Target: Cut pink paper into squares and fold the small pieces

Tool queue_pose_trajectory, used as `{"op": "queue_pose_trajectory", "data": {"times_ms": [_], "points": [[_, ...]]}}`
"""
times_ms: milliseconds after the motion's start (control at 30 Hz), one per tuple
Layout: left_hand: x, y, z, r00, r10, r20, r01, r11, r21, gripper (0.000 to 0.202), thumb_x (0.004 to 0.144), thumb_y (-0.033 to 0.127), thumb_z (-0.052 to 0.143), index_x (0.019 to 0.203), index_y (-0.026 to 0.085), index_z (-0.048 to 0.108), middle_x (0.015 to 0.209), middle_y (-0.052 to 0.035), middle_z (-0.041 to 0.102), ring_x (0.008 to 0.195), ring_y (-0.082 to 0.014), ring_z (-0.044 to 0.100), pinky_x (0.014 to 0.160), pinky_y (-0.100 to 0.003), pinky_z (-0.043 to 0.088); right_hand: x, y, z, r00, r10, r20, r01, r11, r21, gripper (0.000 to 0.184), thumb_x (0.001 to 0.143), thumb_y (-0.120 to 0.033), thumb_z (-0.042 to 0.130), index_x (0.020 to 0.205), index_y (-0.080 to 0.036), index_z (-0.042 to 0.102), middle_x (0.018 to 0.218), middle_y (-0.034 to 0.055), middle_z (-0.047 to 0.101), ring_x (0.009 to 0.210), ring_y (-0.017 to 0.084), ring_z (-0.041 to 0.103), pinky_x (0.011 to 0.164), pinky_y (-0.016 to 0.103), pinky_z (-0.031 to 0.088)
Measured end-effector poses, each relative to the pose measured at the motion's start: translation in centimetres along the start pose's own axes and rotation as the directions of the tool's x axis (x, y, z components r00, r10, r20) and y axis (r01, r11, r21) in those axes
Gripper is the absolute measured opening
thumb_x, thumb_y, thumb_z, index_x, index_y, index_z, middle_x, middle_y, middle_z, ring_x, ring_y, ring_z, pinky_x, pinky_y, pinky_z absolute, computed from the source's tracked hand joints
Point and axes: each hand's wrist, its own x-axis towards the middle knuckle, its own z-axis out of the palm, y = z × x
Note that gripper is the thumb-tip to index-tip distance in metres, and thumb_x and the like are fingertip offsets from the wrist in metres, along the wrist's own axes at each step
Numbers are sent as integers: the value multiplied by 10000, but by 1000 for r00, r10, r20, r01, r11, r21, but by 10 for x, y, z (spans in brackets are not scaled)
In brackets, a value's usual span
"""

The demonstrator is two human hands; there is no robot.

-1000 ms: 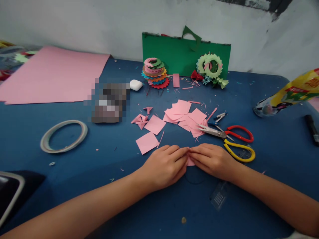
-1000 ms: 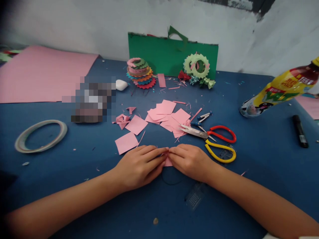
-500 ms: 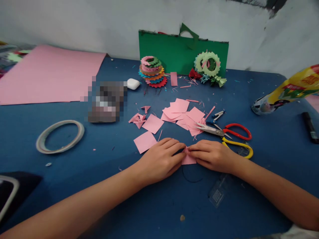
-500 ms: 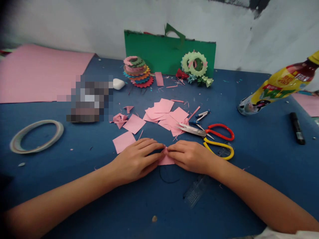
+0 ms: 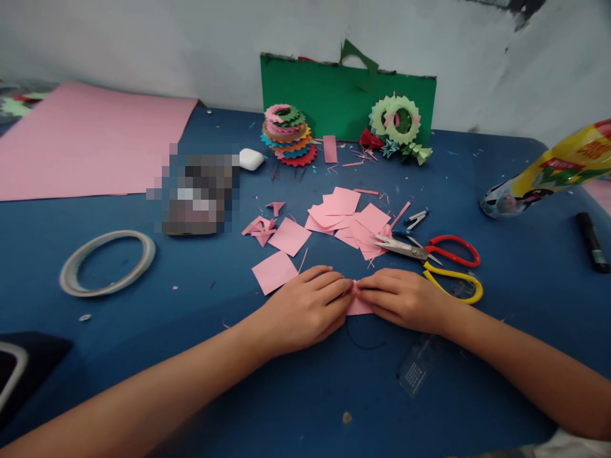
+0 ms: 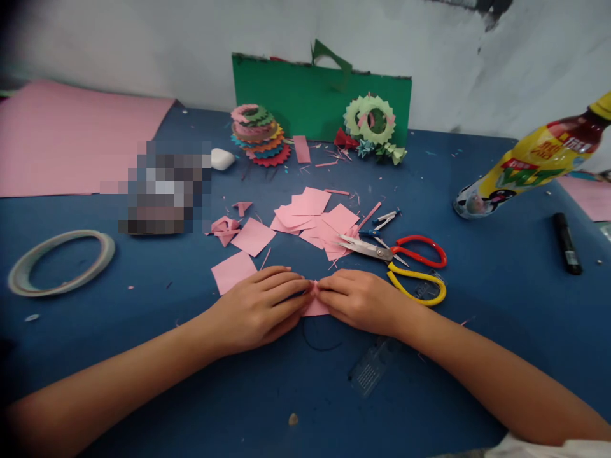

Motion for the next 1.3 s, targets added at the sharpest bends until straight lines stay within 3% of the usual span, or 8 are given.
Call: {"op": "queue_pose_trajectory", "data": {"times_ms": [233,433,567,667,767,867,1300], "points": [[1,0,1,998,-41,54,43,998,-39,218,895,204,466,1014,97,615,1075,-102,653,964,-217,597,838,-360,479,0,2,0,998,-54,-14,53,995,-85,176,901,-120,484,956,-62,641,958,105,660,855,184,601,783,307,536],[7,8,-6,993,40,109,-50,995,91,217,886,200,457,978,94,622,1038,-110,672,992,-257,591,874,-413,445,2,-6,-3,984,-93,155,131,957,-258,221,923,-98,422,1009,-44,617,963,121,651,898,200,595,796,331,519],[8,10,-8,986,32,164,-48,994,95,245,863,219,471,1002,76,612,1037,-129,670,986,-272,596,862,-422,450,0,-16,-5,962,-79,263,168,927,-335,251,918,-94,395,1048,-19,596,1026,162,633,915,218,589,789,351,517],[6,4,-8,984,35,175,-40,999,21,271,866,216,456,1061,87,594,1088,-117,660,1006,-252,597,864,-403,457,-3,-18,-6,956,-31,291,122,946,-301,297,891,-87,418,1137,9,555,1106,173,605,987,241,561,825,357,509],[1,-5,-7,990,72,120,-65,996,-59,303,866,194,448,1124,92,569,1147,-106,644,1060,-230,584,880,-375,462,-5,-16,-7,959,12,285,60,968,-243,331,880,-91,426,1177,2,538,1135,159,592,1012,239,546,856,351,501],[-1,-9,-6,995,72,69,-65,993,-99,307,856,194,463,1124,97,576,1151,-105,646,1062,-223,591,876,-361,475,-4,-13,-8,965,17,260,34,981,-190,323,880,-94,418,1161,-16,556,1098,140,608,1005,225,548,874,336,496],[-2,-11,-6,997,70,27,-66,988,-140,295,832,228,490,1077,122,615,1103,-104,672,1036,-220,621,832,-346,515,-2,-11,-9,973,51,226,-31,995,-93,295,868,-95,407,1093,-40,590,1096,146,602,989,218,543,879,359,498]]}}
